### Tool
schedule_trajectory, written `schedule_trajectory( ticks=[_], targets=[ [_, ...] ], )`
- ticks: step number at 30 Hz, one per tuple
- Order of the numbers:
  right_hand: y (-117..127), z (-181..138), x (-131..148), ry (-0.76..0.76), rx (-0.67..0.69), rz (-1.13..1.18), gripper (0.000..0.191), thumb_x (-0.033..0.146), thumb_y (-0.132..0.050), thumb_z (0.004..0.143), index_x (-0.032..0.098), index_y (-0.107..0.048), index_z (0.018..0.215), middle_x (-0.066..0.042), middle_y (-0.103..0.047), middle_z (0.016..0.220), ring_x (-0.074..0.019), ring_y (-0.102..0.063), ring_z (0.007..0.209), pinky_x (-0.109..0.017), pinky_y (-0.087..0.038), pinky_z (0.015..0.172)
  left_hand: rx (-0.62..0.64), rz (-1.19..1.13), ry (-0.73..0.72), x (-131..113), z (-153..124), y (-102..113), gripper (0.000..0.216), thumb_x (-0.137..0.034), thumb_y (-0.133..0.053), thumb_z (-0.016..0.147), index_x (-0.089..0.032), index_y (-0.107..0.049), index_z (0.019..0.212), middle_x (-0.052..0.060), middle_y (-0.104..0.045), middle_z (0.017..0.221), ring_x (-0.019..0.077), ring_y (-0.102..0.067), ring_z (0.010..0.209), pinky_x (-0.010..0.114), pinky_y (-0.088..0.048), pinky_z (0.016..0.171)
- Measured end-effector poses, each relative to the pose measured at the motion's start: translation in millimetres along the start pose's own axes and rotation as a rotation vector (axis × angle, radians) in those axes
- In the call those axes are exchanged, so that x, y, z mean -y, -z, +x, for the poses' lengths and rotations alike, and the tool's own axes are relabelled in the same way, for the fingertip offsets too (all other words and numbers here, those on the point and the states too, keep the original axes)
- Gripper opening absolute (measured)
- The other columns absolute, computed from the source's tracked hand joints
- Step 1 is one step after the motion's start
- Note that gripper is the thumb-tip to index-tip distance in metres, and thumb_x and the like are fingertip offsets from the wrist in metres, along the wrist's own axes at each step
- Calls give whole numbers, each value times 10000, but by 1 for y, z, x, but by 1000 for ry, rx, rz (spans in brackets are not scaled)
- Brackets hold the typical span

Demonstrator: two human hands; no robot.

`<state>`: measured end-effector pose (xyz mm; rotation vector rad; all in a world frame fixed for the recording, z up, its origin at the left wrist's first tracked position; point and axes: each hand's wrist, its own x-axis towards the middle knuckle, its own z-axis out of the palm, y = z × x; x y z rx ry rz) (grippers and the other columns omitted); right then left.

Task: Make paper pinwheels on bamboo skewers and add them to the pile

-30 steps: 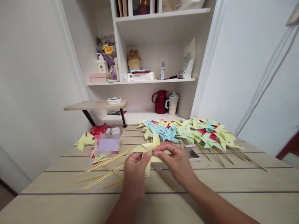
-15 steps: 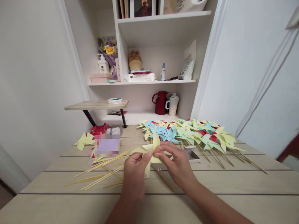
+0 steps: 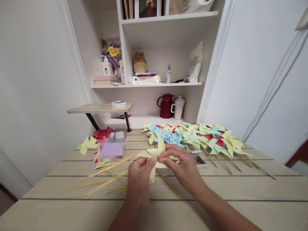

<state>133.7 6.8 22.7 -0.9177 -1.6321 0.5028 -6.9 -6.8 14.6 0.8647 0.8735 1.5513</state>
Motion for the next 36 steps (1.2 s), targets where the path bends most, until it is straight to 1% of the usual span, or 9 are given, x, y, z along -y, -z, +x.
schedule_trajectory(
  ticks=[4,7,9,14,19,21,26,31,36],
  targets=[
    [-2,1,0,-1,18,41,88,258,-690,829,234,-721,750,-30,-724,826,-210,-651,828,-346,-506,788,-5,-20,10,-3,-1,-2,215,-310,-858,618,-143,-750,700,23,-695,641,142,-620,634,235,-485,652],
    [-2,0,4,25,12,4,118,248,-656,848,232,-702,741,-23,-712,798,-205,-639,796,-331,-500,748,-9,-16,23,-4,-2,-3,222,-322,-858,618,-147,-747,699,4,-660,597,143,-611,616,237,-481,633],
    [-2,0,6,43,13,-17,124,232,-638,859,231,-691,747,-23,-707,820,-206,-637,824,-332,-494,774,2,-5,14,-4,-2,-2,223,-323,-853,625,-143,-747,702,5,-658,601,145,-609,625,242,-483,650],
    [0,0,5,57,32,-40,119,193,-629,864,234,-678,763,-36,-701,951,-224,-627,985,-347,-464,873,41,-10,-2,-1,-1,0,219,-321,-835,660,-141,-754,755,45,-733,759,156,-629,715,253,-487,720],
    [2,0,3,55,54,-81,121,204,-643,858,237,-686,749,-41,-686,991,-238,-601,1058,-382,-439,926,26,-13,5,-1,0,-1,207,-310,-848,639,-144,-750,713,33,-717,702,152,-627,686,253,-489,707],
    [2,1,3,51,54,-73,118,218,-649,855,238,-692,747,-42,-692,966,-237,-611,1022,-385,-453,905,24,-15,9,-2,-1,-2,212,-311,-855,627,-143,-750,705,32,-714,692,153,-629,678,257,-492,707],
    [1,2,4,-8,37,11,95,243,-675,829,231,-700,738,-15,-704,802,-198,-638,809,-335,-499,775,0,-30,20,-3,-1,-2,221,-313,-865,605,-142,-750,685,27,-697,641,159,-634,661,258,-498,682],
    [0,2,6,-69,-10,60,80,279,-695,802,223,-717,749,-12,-731,763,-192,-658,747,-318,-519,717,-15,-9,21,0,1,0,256,-329,-866,611,-131,-761,734,58,-732,698,163,-646,674,257,-499,687],
    [1,2,7,-70,-28,55,76,263,-696,804,221,-720,746,1,-721,731,-180,-649,715,-303,-506,691,-4,-39,29,3,3,0,260,-322,-870,608,-133,-760,749,60,-738,709,159,-650,697,251,-495,714]
  ],
)
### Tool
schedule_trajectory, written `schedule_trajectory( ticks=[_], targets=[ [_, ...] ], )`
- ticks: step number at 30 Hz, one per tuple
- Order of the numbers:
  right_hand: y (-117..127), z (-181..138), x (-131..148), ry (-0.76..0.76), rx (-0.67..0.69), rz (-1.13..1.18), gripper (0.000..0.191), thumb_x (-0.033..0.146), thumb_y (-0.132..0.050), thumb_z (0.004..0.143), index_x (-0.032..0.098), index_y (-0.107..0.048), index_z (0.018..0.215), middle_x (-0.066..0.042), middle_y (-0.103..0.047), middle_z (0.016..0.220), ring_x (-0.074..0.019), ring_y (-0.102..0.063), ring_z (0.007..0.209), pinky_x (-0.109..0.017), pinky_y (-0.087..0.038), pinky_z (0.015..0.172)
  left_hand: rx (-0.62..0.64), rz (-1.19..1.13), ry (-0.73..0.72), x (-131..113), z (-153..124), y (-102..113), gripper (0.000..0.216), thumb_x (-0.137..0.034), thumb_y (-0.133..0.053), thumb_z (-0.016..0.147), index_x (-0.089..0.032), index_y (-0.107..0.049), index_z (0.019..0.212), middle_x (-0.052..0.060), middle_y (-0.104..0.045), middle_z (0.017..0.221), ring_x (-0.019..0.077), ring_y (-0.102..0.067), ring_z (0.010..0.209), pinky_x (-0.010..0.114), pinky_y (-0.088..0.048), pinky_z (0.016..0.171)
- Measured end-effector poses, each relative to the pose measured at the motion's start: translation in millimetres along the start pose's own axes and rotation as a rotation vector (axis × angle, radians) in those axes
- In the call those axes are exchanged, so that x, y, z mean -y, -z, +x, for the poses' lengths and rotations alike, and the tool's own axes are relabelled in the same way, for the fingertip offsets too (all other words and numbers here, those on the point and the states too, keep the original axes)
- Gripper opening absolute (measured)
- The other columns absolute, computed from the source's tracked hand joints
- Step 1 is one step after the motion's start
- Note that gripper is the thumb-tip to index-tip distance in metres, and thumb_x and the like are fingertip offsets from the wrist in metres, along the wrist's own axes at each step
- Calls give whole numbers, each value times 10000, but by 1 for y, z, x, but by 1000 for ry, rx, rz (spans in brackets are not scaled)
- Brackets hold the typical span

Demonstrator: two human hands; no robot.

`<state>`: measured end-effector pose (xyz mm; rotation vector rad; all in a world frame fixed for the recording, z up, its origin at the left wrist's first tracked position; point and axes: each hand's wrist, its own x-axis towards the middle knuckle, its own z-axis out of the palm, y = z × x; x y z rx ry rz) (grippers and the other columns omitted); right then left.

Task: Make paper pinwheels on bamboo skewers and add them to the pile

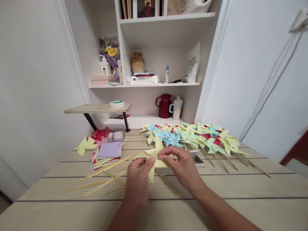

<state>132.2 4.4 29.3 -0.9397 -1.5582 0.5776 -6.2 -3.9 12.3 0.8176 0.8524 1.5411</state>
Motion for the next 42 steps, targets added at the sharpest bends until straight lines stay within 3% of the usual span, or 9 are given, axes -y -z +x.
schedule_trajectory(
  ticks=[8,13,19,24,28,35,39,42],
  targets=[
    [1,-1,-3,231,16,-149,122,211,-648,869,249,-727,784,-23,-715,791,-201,-647,777,-325,-509,722,15,-26,-1,-2,-2,-1,218,-298,-861,619,-143,-758,733,44,-736,713,165,-653,717,268,-493,747],
    [-1,-3,0,285,9,-210,147,175,-592,893,237,-695,807,-56,-647,925,-205,-622,870,-318,-513,744,36,-27,10,-5,-3,-3,250,-320,-857,627,-147,-768,783,58,-754,787,175,-668,777,273,-491,803],
    [1,-3,2,176,59,-127,128,169,-601,882,226,-678,797,-60,-556,1050,-221,-564,1045,-337,-472,896,58,-36,5,-3,-3,-3,228,-308,-846,644,-148,-766,785,50,-746,766,179,-666,774,282,-495,797],
    [3,-1,2,88,98,-52,115,195,-620,879,230,-680,787,-51,-525,1072,-219,-538,1073,-357,-436,953,62,-26,9,-4,-3,-3,221,-308,-843,650,-147,-759,775,43,-731,747,176,-653,751,277,-500,756],
    [3,-1,2,86,105,-54,122,214,-626,876,229,-681,768,-53,-520,1091,-224,-529,1096,-367,-416,974,39,-43,17,-5,-4,-3,218,-306,-864,613,-150,-732,689,6,-664,619,161,-627,670,265,-493,699],
    [6,2,-4,32,19,3,99,282,-658,854,236,-698,777,-59,-517,1140,-246,-506,1157,-399,-383,1020,-22,-29,23,0,-1,0,227,-301,-854,620,-149,-720,722,-6,-670,652,123,-587,623,235,-468,652],
    [14,11,-19,-36,-31,-34,98,274,-646,842,224,-691,771,-56,-544,1063,-233,-539,1069,-369,-433,909,-168,-14,-13,1,4,7,236,-286,-854,583,-157,-694,698,-32,-644,623,116,-573,619,221,-446,627],
    [21,19,-34,-74,43,-198,115,182,-623,819,200,-669,715,-38,-562,909,-196,-565,890,-342,-441,837,-244,-4,-50,-1,7,10,237,-276,-848,571,-166,-669,678,-52,-624,612,103,-550,615,211,-427,623]
  ],
)
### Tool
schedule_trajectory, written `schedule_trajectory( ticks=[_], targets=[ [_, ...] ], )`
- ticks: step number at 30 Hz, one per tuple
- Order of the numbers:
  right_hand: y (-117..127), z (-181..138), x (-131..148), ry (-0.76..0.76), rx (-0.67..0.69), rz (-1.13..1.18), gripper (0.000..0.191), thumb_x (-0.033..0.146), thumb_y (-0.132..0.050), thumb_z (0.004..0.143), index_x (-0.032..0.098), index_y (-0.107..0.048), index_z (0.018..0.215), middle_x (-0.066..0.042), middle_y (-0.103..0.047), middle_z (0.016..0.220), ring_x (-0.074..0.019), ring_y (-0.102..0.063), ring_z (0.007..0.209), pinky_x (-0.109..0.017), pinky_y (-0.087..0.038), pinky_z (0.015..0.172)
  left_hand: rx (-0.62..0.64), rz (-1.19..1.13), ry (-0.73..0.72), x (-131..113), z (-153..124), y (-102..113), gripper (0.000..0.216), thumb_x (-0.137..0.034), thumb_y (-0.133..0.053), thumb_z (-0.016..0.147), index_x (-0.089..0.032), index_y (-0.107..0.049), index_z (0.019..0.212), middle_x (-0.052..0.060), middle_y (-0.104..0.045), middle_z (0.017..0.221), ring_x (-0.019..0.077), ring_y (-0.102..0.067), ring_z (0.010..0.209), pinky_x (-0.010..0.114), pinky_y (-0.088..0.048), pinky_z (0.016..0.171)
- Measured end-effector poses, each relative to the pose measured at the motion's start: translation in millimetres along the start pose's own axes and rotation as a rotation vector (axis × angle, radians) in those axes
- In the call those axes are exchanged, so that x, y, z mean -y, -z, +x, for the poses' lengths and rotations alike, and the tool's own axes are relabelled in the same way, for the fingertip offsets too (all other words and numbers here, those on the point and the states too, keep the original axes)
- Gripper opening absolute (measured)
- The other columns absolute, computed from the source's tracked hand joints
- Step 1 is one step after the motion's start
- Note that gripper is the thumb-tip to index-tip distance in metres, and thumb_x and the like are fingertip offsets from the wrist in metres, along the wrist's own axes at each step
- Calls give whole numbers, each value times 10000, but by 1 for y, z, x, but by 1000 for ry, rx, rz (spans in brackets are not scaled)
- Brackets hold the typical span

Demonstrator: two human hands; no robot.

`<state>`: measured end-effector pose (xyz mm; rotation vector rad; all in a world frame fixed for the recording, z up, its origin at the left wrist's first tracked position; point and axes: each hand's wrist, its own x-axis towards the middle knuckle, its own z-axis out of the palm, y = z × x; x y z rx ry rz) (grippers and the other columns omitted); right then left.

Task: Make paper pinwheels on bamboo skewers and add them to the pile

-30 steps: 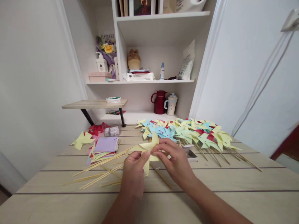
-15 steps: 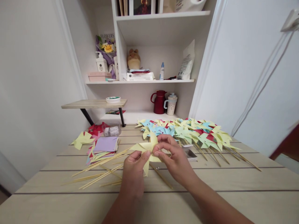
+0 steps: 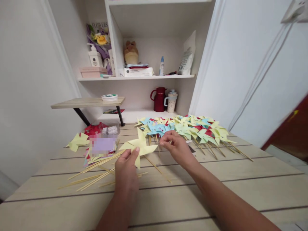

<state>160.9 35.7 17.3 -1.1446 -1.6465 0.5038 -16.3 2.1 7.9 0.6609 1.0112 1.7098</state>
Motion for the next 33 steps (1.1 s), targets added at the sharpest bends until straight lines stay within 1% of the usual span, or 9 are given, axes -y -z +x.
schedule_trajectory(
  ticks=[2,6,10,13,15,17,20,25,33],
  targets=[
    [1,3,-9,-47,112,-92,139,111,-623,782,189,-665,674,-32,-573,863,-182,-570,836,-318,-442,800,-9,14,13,-1,1,0,255,-279,-853,560,-165,-670,696,-52,-627,624,104,-551,628,211,-421,623],
    [-8,3,-18,-71,264,-222,157,62,-633,763,185,-711,705,-49,-630,922,-173,-591,840,-265,-443,747,15,10,48,-1,0,-2,327,-277,-875,522,-152,-680,752,-30,-667,710,108,-566,667,212,-412,626],
    [-21,0,-21,-94,340,-321,173,45,-654,737,184,-738,679,-40,-653,894,-150,-596,768,-237,-411,673,-20,33,37,0,0,-2,301,-285,-862,539,-166,-630,689,-75,-571,602,93,-512,605,215,-387,601],
    [-25,-1,-24,-115,353,-352,174,43,-665,714,185,-748,656,-34,-658,865,-127,-577,669,-239,-378,606,-12,50,35,1,1,-2,273,-278,-843,567,-173,-612,670,-82,-535,578,96,-507,606,221,-384,607],
    [-25,-2,-27,-118,364,-356,176,54,-666,720,192,-752,652,-27,-668,818,-127,-579,649,-238,-374,592,-13,47,34,1,1,-3,258,-259,-836,578,-176,-613,676,-77,-542,588,102,-523,629,223,-395,631],
    [-24,-2,-30,-113,379,-346,173,71,-670,737,203,-762,675,-19,-683,783,-135,-601,671,-234,-388,605,-12,36,40,0,2,-3,248,-244,-832,584,-175,-619,691,-68,-567,616,104,-538,652,222,-404,653],
    [-22,-4,-33,-106,388,-324,169,85,-673,759,215,-780,750,-16,-712,806,-148,-633,724,-235,-417,643,-1,26,49,0,2,-3,247,-252,-831,591,-172,-626,701,-61,-588,635,106,-549,663,220,-412,657],
    [-18,-4,-38,-70,319,-293,163,103,-685,760,233,-779,790,-17,-709,833,-156,-633,743,-250,-440,680,14,1,41,1,2,-1,252,-268,-837,584,-168,-634,695,-57,-598,631,117,-567,665,228,-430,656],
    [-18,-3,-46,-44,287,-412,168,165,-718,777,286,-789,871,-13,-661,833,-156,-598,713,-256,-407,662,-12,-44,57,2,2,-3,252,-242,-835,593,-155,-666,759,-16,-678,738,131,-610,756,253,-451,769]
  ],
)
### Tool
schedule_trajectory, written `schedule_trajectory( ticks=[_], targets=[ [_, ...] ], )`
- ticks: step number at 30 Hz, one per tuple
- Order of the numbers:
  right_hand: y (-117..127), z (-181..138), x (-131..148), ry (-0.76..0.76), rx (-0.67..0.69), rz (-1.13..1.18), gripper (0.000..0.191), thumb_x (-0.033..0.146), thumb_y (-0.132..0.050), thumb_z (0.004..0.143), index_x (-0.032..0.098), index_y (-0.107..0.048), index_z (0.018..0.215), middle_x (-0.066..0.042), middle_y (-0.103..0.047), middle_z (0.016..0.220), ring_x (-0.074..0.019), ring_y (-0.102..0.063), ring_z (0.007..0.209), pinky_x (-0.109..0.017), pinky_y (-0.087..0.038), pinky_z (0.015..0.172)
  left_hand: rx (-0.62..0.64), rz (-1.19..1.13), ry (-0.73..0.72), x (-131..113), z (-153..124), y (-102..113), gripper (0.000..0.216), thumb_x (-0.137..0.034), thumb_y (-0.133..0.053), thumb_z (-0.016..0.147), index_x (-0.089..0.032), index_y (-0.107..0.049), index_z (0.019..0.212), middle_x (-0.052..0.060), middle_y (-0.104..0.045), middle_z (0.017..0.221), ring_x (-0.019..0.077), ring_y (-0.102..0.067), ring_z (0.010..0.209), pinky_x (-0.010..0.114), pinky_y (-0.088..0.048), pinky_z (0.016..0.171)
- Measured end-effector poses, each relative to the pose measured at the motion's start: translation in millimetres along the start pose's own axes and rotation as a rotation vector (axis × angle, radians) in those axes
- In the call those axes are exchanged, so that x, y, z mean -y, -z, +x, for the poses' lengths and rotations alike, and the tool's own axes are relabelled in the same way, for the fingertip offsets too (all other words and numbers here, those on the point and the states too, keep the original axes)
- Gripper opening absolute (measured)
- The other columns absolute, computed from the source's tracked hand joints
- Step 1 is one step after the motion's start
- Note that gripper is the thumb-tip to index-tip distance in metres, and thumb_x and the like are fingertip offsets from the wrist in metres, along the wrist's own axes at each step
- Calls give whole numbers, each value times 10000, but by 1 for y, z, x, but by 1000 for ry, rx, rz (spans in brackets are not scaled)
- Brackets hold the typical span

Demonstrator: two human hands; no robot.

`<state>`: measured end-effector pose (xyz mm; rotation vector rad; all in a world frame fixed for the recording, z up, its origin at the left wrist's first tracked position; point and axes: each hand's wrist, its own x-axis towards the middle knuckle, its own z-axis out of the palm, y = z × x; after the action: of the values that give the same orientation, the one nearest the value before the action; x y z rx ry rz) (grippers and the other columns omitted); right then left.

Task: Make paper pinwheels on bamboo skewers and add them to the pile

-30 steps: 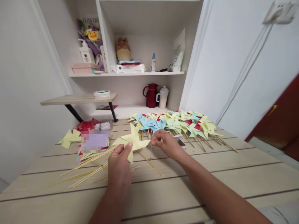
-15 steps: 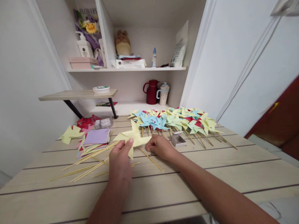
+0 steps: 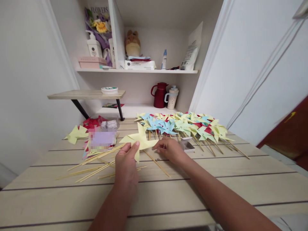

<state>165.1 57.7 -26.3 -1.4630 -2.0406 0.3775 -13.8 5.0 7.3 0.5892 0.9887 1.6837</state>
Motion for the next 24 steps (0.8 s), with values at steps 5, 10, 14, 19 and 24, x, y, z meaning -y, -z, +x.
schedule_trajectory(
  ticks=[5,10,14,19,24],
  targets=[
    [-2,2,0,-15,5,-26,165,174,-708,796,295,-793,869,-15,-656,859,-153,-607,725,-250,-396,656,-17,-11,7,1,1,1,242,-225,-824,619,-159,-679,802,4,-706,808,149,-629,807,279,-456,815],
    [2,0,7,-24,51,-47,164,156,-722,775,286,-786,851,-8,-667,856,-151,-609,741,-246,-382,662,-4,5,12,4,3,4,225,-231,-811,668,-167,-683,841,25,-719,896,156,-643,863,281,-454,859],
    [3,-2,12,-41,75,-45,103,158,-731,753,251,-765,779,-6,-660,833,-148,-603,736,-240,-361,636,-24,0,6,7,5,6,226,-222,-817,667,-175,-674,836,23,-716,906,153,-647,887,271,-446,888],
    [3,-3,15,-35,91,-38,118,118,-704,743,229,-743,735,-3,-633,813,-137,-588,714,-232,-349,616,-33,-1,13,6,5,5,235,-214,-816,664,-178,-669,844,17,-715,903,154,-645,884,274,-443,883],
    [3,-3,16,-38,92,-29,109,116,-698,739,216,-722,703,-3,-642,817,-133,-590,712,-233,-365,628,-22,7,23,4,3,3,214,-212,-802,676,-177,-664,836,12,-711,865,156,-641,873,279,-441,877]
  ],
)
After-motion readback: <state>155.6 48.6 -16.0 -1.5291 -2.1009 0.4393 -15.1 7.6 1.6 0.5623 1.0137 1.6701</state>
